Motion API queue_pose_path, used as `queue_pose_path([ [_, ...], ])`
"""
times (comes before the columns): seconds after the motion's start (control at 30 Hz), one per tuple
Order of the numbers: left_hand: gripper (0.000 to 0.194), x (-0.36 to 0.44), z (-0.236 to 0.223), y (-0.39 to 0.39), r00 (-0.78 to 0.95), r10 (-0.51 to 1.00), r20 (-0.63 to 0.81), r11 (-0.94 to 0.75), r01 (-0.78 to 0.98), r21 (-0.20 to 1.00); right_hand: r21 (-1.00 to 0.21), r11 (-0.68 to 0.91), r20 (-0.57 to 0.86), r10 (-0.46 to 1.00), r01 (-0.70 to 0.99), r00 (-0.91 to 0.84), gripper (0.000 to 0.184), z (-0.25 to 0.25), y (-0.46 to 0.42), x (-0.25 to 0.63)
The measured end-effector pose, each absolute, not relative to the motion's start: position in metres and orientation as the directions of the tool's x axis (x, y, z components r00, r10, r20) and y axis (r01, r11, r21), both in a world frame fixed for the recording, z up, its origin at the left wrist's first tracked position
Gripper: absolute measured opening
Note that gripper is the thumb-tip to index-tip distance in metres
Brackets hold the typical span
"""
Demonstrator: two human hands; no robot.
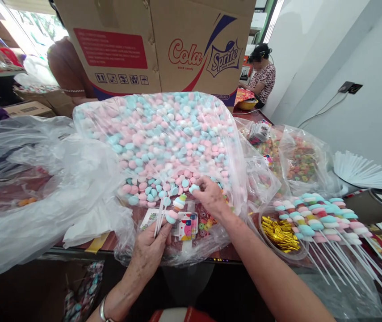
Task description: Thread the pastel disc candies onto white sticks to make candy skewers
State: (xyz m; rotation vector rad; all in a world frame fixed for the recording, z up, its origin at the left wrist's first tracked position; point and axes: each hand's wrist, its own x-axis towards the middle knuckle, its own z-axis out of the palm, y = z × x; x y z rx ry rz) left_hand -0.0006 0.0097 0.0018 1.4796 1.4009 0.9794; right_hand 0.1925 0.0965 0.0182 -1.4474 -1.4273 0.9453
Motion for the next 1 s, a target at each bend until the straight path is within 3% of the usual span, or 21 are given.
queue_pose_path([
  [0.07, 0.037, 0.0, 0.001, 0.009, 0.081, 0.997, -0.003, -0.025, 0.343, 0.939, -0.997, -0.067, -0.067, 0.998, -0.041, 0.019, 0.022, 0.027, 0.095, 0.197],
  [0.13, 0.035, -0.001, 0.0, 0.009, 0.095, 0.995, 0.001, -0.034, 0.356, 0.934, -0.957, -0.156, -0.144, 0.987, -0.245, -0.066, 0.028, 0.035, 0.092, 0.198],
  [0.3, 0.036, -0.001, -0.002, 0.01, 0.116, 0.993, -0.015, -0.031, 0.381, 0.924, -0.914, -0.226, -0.196, 0.973, -0.338, -0.12, 0.031, 0.042, 0.087, 0.197],
  [0.5, 0.034, -0.001, -0.001, 0.011, 0.124, 0.992, -0.02, -0.026, 0.363, 0.932, -0.938, -0.184, -0.149, 0.98, -0.294, -0.135, 0.03, 0.033, 0.088, 0.197],
  [0.77, 0.034, 0.0, 0.007, 0.01, 0.118, 0.993, -0.023, -0.02, 0.351, 0.936, -0.989, 0.03, -0.009, 0.963, 0.141, -0.268, 0.037, 0.028, 0.081, 0.209],
  [1.0, 0.032, 0.002, 0.008, 0.01, 0.073, 0.997, 0.005, -0.032, 0.371, 0.928, -0.96, 0.154, 0.091, 0.962, 0.236, -0.256, 0.036, 0.024, 0.064, 0.196],
])
